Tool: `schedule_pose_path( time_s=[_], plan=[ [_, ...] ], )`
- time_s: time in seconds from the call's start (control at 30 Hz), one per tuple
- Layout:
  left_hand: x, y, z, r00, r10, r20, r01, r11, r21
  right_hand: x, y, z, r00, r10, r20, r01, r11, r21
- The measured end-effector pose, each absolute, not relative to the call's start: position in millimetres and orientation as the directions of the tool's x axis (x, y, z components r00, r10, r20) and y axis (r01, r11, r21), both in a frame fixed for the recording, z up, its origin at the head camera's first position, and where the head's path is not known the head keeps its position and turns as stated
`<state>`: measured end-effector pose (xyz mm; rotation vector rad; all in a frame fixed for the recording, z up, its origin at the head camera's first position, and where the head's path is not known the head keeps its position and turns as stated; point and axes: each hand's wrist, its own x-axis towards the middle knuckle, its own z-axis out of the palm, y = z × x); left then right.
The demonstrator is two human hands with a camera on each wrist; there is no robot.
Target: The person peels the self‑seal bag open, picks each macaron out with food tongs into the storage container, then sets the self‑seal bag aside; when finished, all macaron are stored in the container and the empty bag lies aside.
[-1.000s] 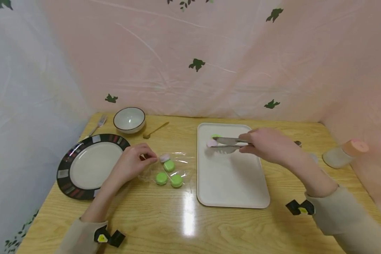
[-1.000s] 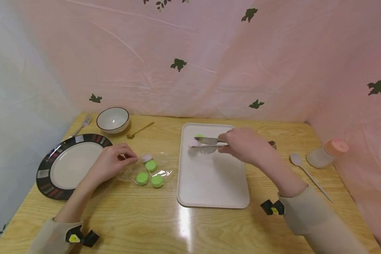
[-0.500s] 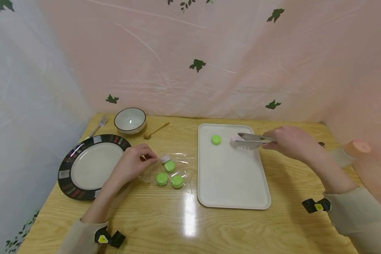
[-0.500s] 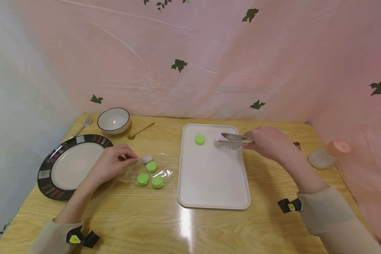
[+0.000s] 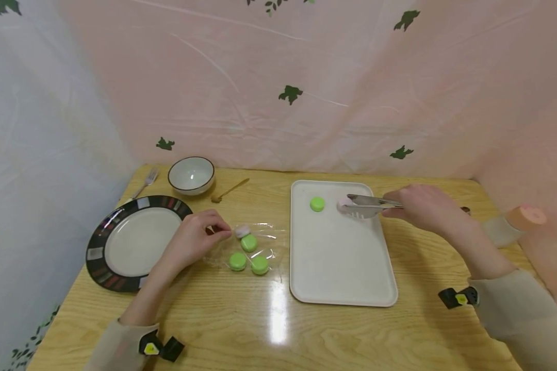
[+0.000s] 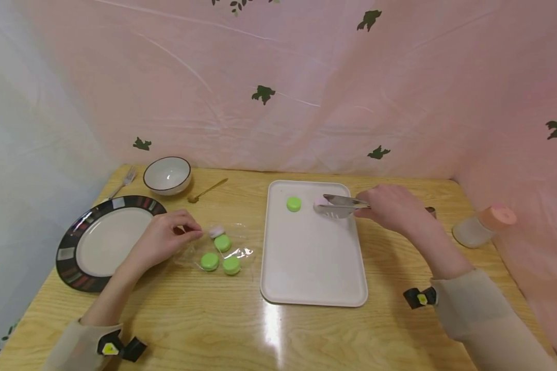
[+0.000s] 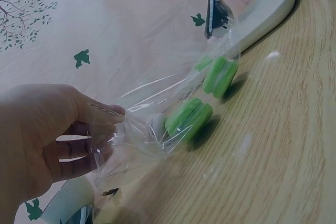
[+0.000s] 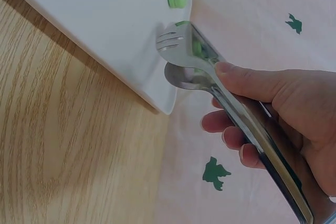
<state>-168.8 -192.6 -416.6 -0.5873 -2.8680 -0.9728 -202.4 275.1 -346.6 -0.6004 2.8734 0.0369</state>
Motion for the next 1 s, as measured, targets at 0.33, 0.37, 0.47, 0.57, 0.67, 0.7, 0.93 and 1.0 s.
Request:
schedule_pose_path(
  time_s=[0.33,0.37,0.47,0.57,0.67,0.7,0.93,1.0],
  plan=[
    [-169.3,-192.3,-418.0,-0.926,0.335,0.176,0.373,0.726,0.578,-204.4,274.5,-349.7,-0.897,-0.394,-0.199,-0.398,0.917,-0.02],
    [-169.3,-192.3,-418.2,-0.925,0.336,0.178,0.375,0.725,0.578,-204.5,274.4,-350.1,-0.897,-0.395,-0.2,-0.398,0.917,-0.024],
    [-169.4,-192.4,-418.6,-0.922,0.339,0.187,0.382,0.721,0.578,-204.8,274.2,-351.0,-0.896,-0.396,-0.199,-0.399,0.917,-0.029],
    [-169.5,-192.5,-418.9,-0.919,0.342,0.193,0.389,0.718,0.578,-205.1,273.7,-351.7,-0.895,-0.399,-0.198,-0.4,0.916,-0.037],
    [-169.4,-192.6,-418.8,-0.919,0.343,0.194,0.389,0.717,0.578,-205.1,273.3,-352.0,-0.896,-0.397,-0.2,-0.397,0.917,-0.039],
    [-169.3,-192.6,-418.8,-0.92,0.342,0.193,0.388,0.717,0.578,-205.2,273.2,-352.1,-0.895,-0.397,-0.202,-0.397,0.917,-0.04],
    [-169.1,-192.8,-418.8,-0.921,0.34,0.191,0.385,0.718,0.58,-206.0,273.5,-353.4,-0.893,-0.397,-0.21,-0.397,0.917,-0.043],
    [-169.2,-192.8,-418.9,-0.921,0.339,0.192,0.385,0.718,0.58,-206.1,273.8,-353.8,-0.894,-0.395,-0.211,-0.395,0.918,-0.044]
  ],
)
